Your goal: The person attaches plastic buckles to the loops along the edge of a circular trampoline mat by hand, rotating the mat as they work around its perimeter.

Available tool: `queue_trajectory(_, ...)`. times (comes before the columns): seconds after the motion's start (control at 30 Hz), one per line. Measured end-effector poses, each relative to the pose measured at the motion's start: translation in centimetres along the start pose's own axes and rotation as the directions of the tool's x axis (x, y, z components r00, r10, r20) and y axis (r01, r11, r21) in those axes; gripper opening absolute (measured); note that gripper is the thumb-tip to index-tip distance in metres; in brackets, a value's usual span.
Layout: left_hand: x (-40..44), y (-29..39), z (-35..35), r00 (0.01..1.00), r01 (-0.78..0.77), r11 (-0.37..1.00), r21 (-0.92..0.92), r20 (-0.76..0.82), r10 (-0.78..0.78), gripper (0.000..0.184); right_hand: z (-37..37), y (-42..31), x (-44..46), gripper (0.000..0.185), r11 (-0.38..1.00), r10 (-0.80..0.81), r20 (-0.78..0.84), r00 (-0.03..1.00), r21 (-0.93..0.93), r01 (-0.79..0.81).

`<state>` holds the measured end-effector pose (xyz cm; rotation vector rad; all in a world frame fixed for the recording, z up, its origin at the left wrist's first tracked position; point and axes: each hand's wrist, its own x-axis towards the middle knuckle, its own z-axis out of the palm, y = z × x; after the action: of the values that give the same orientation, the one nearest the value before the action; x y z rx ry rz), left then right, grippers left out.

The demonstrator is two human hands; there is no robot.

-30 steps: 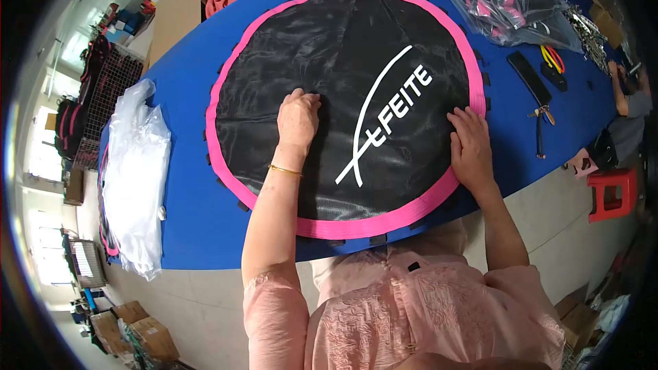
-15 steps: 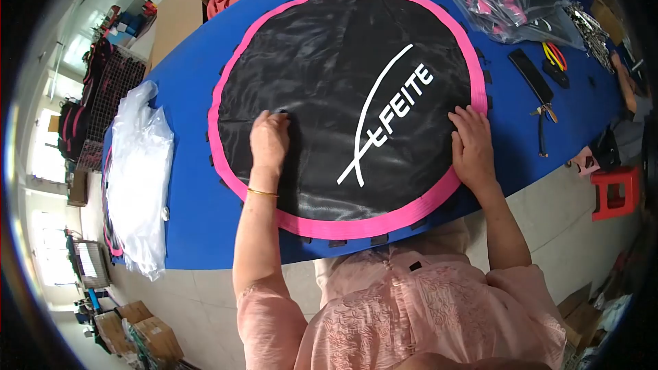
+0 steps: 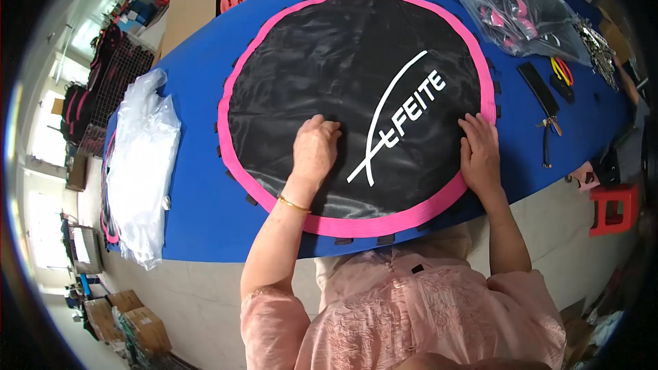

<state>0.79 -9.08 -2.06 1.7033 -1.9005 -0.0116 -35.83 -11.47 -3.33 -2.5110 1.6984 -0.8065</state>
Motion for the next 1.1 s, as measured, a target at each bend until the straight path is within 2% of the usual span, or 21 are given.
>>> queue_trajectory(0.13, 0.0, 1.8, 1.3, 0.999, -0.035, 0.999, 0.0, 0.039, 0.035, 0.014, -0.1, 0.0, 0.2, 0.036, 1.0, -0.012, 0.009, 1.0, -0.002, 0.012)
queue_trajectory(0.23, -0.7, 1.6, 1.0, 0.996, -0.04, 0.994, 0.099, 0.08, 0.032, 0.014, -0.2, 0.1, 0.2, 0.036, 0.999, -0.017, 0.003, 1.0, 0.035, 0.017)
queue_trajectory(0.33, -1.9, -0.5, -1.4, 0.998, 0.021, 0.988, 0.152, 0.062, -0.031, 0.014, -0.1, 0.3, 0.1, 0.036, 0.999, -0.029, 0.002, 1.0, 0.027, 0.029)
queue_trajectory(0.37, -2.7, -2.1, -2.3, 1.0, 0.024, 0.99, 0.14, 0.0, -0.024, 0.014, -0.1, 0.3, 0.1, 0.036, 0.999, -0.031, 0.009, 0.999, 0.037, 0.03)
queue_trajectory(0.43, -4.3, -5.0, -4.3, 0.993, 0.108, 0.971, 0.214, 0.014, -0.114, 0.013, -0.2, 0.4, 0.1, 0.036, 0.999, -0.042, 0.002, 0.999, 0.032, 0.042)
queue_trajectory(0.63, -8.9, -8.7, -8.9, 0.934, 0.357, 0.923, 0.142, -0.05, -0.353, 0.013, -0.3, 0.2, 0.2, 0.036, 0.999, -0.03, 0.022, 0.999, 0.026, 0.029)
queue_trajectory(0.83, -10.5, -4.9, -8.3, 0.928, 0.372, 0.928, 0.028, -0.023, -0.371, 0.014, 0.0, 0.6, 0.0, 0.036, 0.998, -0.058, 0.018, 0.998, -0.005, 0.058)
queue_trajectory(1.0, -10.6, -4.2, -8.5, 0.948, 0.318, 0.945, 0.076, -0.036, -0.316, 0.016, 0.1, 0.8, 0.1, 0.037, 0.997, -0.072, 0.032, 0.997, -0.031, 0.073)
queue_trajectory(1.1, -10.7, -5.8, -9.3, 0.92, 0.391, 0.903, 0.18, -0.066, -0.385, 0.015, 0.4, 1.3, -0.1, 0.037, 0.996, -0.083, 0.028, 0.996, -0.037, 0.084)
